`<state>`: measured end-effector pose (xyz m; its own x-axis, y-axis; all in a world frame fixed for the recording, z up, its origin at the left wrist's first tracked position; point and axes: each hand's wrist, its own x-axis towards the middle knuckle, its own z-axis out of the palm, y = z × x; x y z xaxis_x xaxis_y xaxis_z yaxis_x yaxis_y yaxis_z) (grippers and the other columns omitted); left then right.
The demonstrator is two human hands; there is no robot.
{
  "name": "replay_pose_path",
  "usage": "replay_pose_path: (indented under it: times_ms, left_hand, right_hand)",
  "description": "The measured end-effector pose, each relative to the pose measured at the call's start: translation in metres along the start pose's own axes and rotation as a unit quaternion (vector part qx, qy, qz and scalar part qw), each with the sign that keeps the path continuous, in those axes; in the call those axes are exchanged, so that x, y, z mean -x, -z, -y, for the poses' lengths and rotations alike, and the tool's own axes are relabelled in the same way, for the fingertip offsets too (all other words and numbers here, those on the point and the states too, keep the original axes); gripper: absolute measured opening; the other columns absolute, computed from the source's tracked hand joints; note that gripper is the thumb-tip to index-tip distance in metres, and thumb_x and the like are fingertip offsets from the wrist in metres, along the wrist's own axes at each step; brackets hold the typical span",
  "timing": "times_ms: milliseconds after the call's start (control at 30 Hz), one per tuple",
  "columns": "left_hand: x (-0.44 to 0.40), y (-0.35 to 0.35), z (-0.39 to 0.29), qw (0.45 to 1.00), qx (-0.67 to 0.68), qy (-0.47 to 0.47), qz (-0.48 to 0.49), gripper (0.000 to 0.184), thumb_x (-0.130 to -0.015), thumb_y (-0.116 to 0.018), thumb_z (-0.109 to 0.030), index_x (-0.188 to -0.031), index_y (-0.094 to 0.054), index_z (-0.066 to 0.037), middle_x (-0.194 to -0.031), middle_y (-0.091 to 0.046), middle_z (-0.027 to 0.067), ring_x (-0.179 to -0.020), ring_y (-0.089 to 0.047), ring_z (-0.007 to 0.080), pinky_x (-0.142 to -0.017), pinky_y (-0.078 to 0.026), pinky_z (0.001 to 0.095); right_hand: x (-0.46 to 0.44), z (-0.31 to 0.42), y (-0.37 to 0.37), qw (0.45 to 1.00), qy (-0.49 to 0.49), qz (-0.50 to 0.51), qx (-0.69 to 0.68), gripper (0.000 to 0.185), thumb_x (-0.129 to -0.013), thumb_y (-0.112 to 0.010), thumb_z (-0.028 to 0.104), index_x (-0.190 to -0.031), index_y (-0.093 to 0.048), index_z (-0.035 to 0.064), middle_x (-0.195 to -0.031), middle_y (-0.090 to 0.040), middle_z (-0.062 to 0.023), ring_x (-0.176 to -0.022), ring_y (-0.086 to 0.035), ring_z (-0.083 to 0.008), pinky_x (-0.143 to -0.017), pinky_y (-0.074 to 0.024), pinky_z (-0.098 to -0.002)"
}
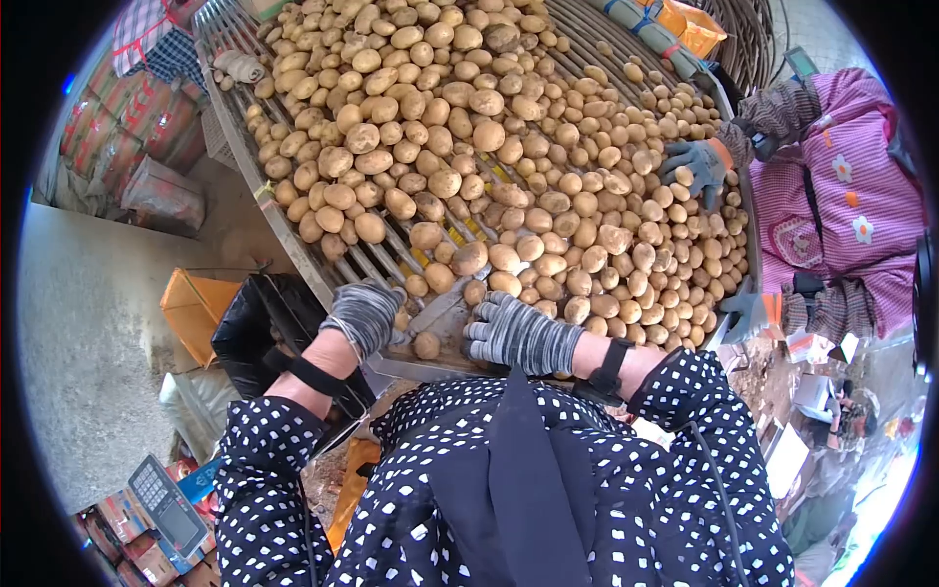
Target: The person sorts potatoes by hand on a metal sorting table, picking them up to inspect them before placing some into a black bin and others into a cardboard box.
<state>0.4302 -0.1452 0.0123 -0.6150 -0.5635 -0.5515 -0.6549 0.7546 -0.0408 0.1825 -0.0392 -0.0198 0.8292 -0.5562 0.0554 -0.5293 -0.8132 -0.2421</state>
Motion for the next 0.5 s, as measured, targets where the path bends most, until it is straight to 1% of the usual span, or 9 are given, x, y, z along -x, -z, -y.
replay_pose_path:
  times_ms: [100,167,233,300,333,400,433,467,500]
  left_hand:
    - [-0.002,0.009,-0.01,1.0,-0.015,0.01,0.023,0.037,-0.077,-0.074,-0.026,-0.108,-0.063,-0.01,-0.093,-0.072,0.0106,-0.091,-0.07,0.0296,-0.071,-0.055,0.0445]
    - [-0.003,0.005,-0.011,1.0,-0.024,0.003,0.016,0.037,-0.076,-0.075,-0.027,-0.106,-0.063,-0.01,-0.092,-0.072,0.0102,-0.09,-0.07,0.0288,-0.07,-0.055,0.0445]
    - [-0.005,0.003,-0.013,1.0,-0.029,0.0,0.009,0.038,-0.074,-0.076,-0.028,-0.105,-0.064,-0.009,-0.091,-0.072,0.0098,-0.09,-0.07,0.028,-0.069,-0.055,0.0445]
    - [-0.009,0.005,-0.019,0.997,-0.026,0.057,0.039,0.035,-0.074,-0.075,-0.028,-0.102,-0.065,-0.01,-0.089,-0.072,0.0095,-0.089,-0.07,0.0275,-0.067,-0.055,0.0455]
    - [-0.009,0.007,-0.021,0.997,-0.024,0.058,0.04,0.035,-0.074,-0.075,-0.028,-0.102,-0.065,-0.01,-0.089,-0.072,0.0095,-0.089,-0.07,0.0275,-0.067,-0.055,0.0455]
    - [-0.008,0.009,-0.025,0.996,-0.002,0.083,0.037,0.037,-0.074,-0.075,-0.026,-0.105,-0.063,-0.009,-0.094,-0.072,0.0101,-0.097,-0.069,0.0271,-0.073,-0.055,0.0464]
    - [-0.01,0.003,-0.023,0.997,0.002,0.068,0.031,0.035,-0.074,-0.073,-0.023,-0.105,-0.063,-0.008,-0.094,-0.071,0.0124,-0.096,-0.068,0.0283,-0.072,-0.055,0.047]
    - [-0.009,-0.002,-0.021,0.997,0.006,0.069,0.031,0.035,-0.074,-0.073,-0.023,-0.105,-0.063,-0.008,-0.094,-0.071,0.0124,-0.096,-0.068,0.0283,-0.072,-0.055,0.047]
    - [-0.008,-0.005,-0.019,0.999,-0.008,0.033,0.013,0.037,-0.074,-0.073,-0.023,-0.106,-0.063,-0.008,-0.094,-0.07,0.0136,-0.095,-0.068,0.0294,-0.071,-0.055,0.0472]
  right_hand:
    - [-0.001,0.001,-0.013,1.0,-0.014,0.0,-0.004,0.018,-0.086,-0.057,0.021,-0.1,-0.067,0.0176,-0.103,-0.063,-0.0024,-0.109,-0.058,-0.0262,-0.093,-0.0434,-0.0438]
    - [-0.004,0.003,-0.015,1.0,-0.014,0.004,-0.008,0.018,-0.086,-0.057,0.022,-0.1,-0.068,0.0176,-0.103,-0.064,-0.0025,-0.116,-0.056,-0.0278,-0.097,-0.0405,-0.0459]
    - [-0.005,0.002,-0.008,1.0,-0.009,0.017,-0.009,0.018,-0.086,-0.057,0.022,-0.099,-0.067,0.017,-0.102,-0.063,-0.0029,-0.114,-0.057,-0.0278,-0.097,-0.0403,-0.0462]
    - [-0.006,-0.002,-0.005,1.0,0.009,0.024,-0.015,0.015,-0.081,-0.061,0.02,-0.094,-0.066,0.0145,-0.095,-0.061,-0.006,-0.105,-0.058,-0.0292,-0.093,-0.0416,-0.0456]
    - [-0.005,-0.005,-0.006,1.0,0.01,0.025,-0.016,0.015,-0.081,-0.061,0.02,-0.094,-0.066,0.0145,-0.095,-0.061,-0.006,-0.105,-0.058,-0.0292,-0.093,-0.0416,-0.0456]
    - [0.002,-0.012,-0.007,0.991,-0.025,-0.048,-0.126,0.022,-0.074,-0.066,0.019,-0.096,-0.064,0.0136,-0.099,-0.059,-0.0077,-0.1,-0.057,-0.0314,-0.086,-0.0458,-0.046]
    - [0.005,-0.015,0.006,0.977,-0.056,-0.076,-0.19,0.035,-0.064,-0.073,0.016,-0.098,-0.064,0.0107,-0.1,-0.059,-0.0096,-0.095,-0.057,-0.0329,-0.079,-0.0463,-0.0454]
    - [0.007,-0.02,0.021,0.962,-0.107,-0.058,-0.245,0.041,-0.064,-0.078,0.013,-0.102,-0.065,0.0089,-0.103,-0.059,-0.0104,-0.096,-0.058,-0.0323,-0.082,-0.0473,-0.0435]
    - [0.01,-0.024,0.032,0.935,-0.152,-0.103,-0.303,0.043,-0.067,-0.079,0.013,-0.107,-0.064,0.0088,-0.105,-0.06,-0.0091,-0.1,-0.059,-0.03,-0.086,-0.0481,-0.0423]
